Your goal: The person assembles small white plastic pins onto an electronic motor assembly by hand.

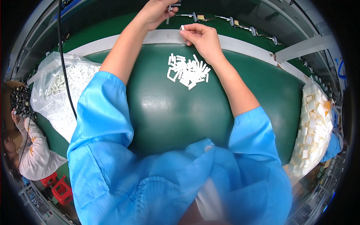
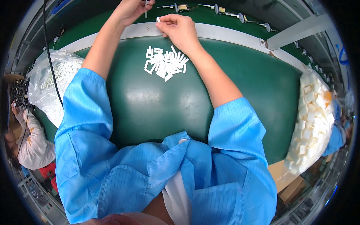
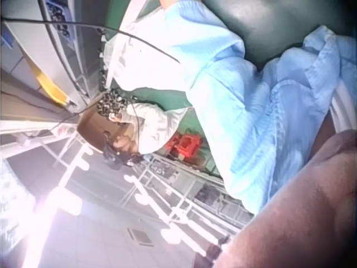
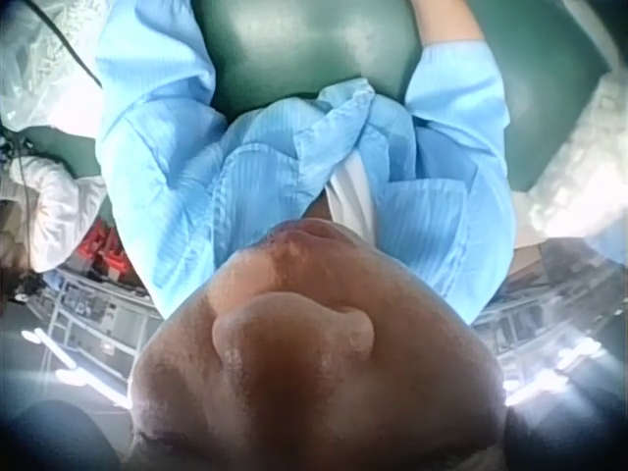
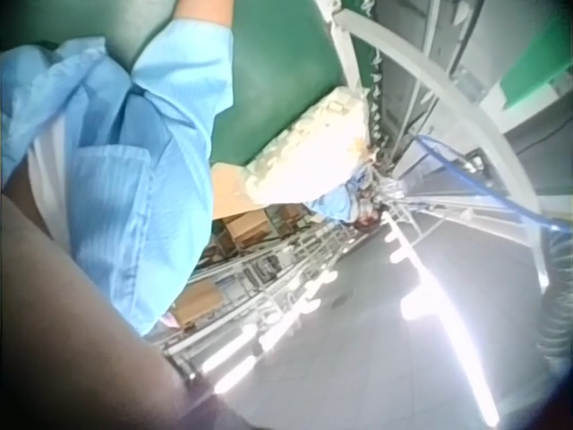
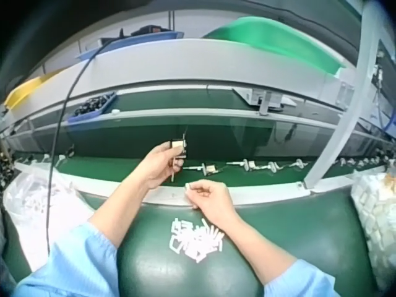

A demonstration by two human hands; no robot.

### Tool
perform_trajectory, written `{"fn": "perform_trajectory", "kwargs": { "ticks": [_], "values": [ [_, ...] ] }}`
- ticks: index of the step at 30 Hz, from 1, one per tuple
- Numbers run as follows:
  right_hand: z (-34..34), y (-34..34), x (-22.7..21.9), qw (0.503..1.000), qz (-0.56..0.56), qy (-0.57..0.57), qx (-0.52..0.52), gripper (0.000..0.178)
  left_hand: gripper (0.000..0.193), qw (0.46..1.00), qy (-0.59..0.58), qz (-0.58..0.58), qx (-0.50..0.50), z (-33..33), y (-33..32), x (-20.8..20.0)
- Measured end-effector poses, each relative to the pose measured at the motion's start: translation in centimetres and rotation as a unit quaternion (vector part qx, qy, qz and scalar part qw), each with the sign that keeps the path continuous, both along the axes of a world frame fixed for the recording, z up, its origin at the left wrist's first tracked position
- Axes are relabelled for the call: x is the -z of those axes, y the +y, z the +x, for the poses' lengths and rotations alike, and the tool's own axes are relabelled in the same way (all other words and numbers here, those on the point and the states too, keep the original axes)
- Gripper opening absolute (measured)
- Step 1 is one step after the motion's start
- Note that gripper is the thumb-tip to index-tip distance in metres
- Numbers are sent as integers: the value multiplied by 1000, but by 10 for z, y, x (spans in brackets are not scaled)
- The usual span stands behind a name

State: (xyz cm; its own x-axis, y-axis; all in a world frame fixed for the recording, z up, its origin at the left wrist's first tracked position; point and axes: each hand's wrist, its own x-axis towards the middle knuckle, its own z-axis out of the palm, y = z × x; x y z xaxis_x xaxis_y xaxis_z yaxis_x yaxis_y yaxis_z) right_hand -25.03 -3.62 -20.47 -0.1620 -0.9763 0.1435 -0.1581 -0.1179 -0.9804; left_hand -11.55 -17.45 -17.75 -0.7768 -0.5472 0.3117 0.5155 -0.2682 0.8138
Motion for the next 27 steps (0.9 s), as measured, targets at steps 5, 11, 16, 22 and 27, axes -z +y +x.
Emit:
{"fn": "perform_trajectory", "kwargs": {
  "ticks": [5, 11, 16, 22, 27],
  "values": [
    [-5, -1, 1, 1000, 27, -12, -6, 20, 14, 955, 17, 262, -136, -19, 29, 16],
    [-2, 0, -1, 999, 49, 15, -2, 20, 16, 929, 110, 314, -160, -5, 16, 26],
    [-3, 2, -5, 998, 64, 6, -2, 19, 16, 942, 118, 300, -98, -13, 27, 26],
    [-8, -3, -3, 998, 46, -17, -40, 22, 15, 950, 97, 279, -103, -11, 25, 31],
    [-15, -5, -1, 978, 36, -204, 23, 17, 13, 953, 25, 254, -163, -36, 59, 24]
  ]
}}
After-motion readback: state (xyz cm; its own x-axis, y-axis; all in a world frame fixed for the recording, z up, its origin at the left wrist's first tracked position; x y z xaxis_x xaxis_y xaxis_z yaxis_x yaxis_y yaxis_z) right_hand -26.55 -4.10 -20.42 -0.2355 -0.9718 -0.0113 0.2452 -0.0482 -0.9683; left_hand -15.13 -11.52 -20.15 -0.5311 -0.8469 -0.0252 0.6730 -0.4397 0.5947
